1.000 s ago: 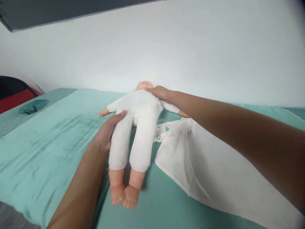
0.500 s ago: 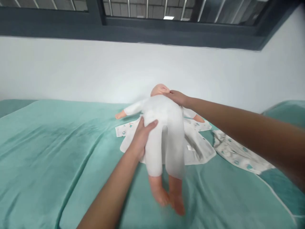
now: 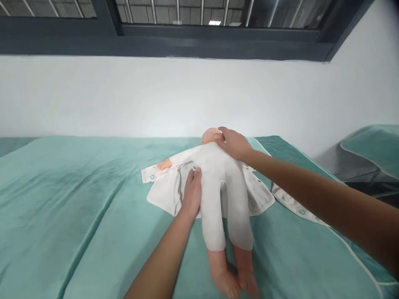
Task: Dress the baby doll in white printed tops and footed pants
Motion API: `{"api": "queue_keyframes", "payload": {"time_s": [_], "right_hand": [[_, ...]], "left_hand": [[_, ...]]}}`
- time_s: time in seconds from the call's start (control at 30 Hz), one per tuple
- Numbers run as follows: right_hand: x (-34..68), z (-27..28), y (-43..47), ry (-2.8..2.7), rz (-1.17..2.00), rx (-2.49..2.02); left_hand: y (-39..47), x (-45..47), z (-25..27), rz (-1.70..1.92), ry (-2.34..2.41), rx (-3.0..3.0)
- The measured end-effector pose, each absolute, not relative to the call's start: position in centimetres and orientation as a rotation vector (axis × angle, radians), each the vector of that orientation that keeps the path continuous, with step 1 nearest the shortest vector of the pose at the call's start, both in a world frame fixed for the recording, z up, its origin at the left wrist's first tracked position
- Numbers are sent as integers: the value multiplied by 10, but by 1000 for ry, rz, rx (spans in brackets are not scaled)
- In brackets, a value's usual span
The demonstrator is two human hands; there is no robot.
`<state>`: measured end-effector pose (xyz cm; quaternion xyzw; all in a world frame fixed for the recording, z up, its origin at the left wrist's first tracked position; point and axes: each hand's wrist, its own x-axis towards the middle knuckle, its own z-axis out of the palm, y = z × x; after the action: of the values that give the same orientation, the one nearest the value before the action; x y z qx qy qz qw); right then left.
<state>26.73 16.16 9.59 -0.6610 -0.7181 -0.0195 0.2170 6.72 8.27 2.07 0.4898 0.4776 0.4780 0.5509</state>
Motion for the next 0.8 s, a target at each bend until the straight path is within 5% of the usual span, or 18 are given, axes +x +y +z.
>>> {"api": "queue_keyframes", "payload": {"time_s": [0.33, 0.6, 0.8], "right_hand": [[130, 77, 197, -2781, 67, -1552], [153, 69, 203, -2379, 269, -1499], [161, 74, 189, -2306, 455, -1327]], "left_hand": [[124, 59, 14, 992, 1504, 1717], [146, 32, 11, 817, 1858, 2307], [181, -2, 3, 899, 1998, 1996]]}}
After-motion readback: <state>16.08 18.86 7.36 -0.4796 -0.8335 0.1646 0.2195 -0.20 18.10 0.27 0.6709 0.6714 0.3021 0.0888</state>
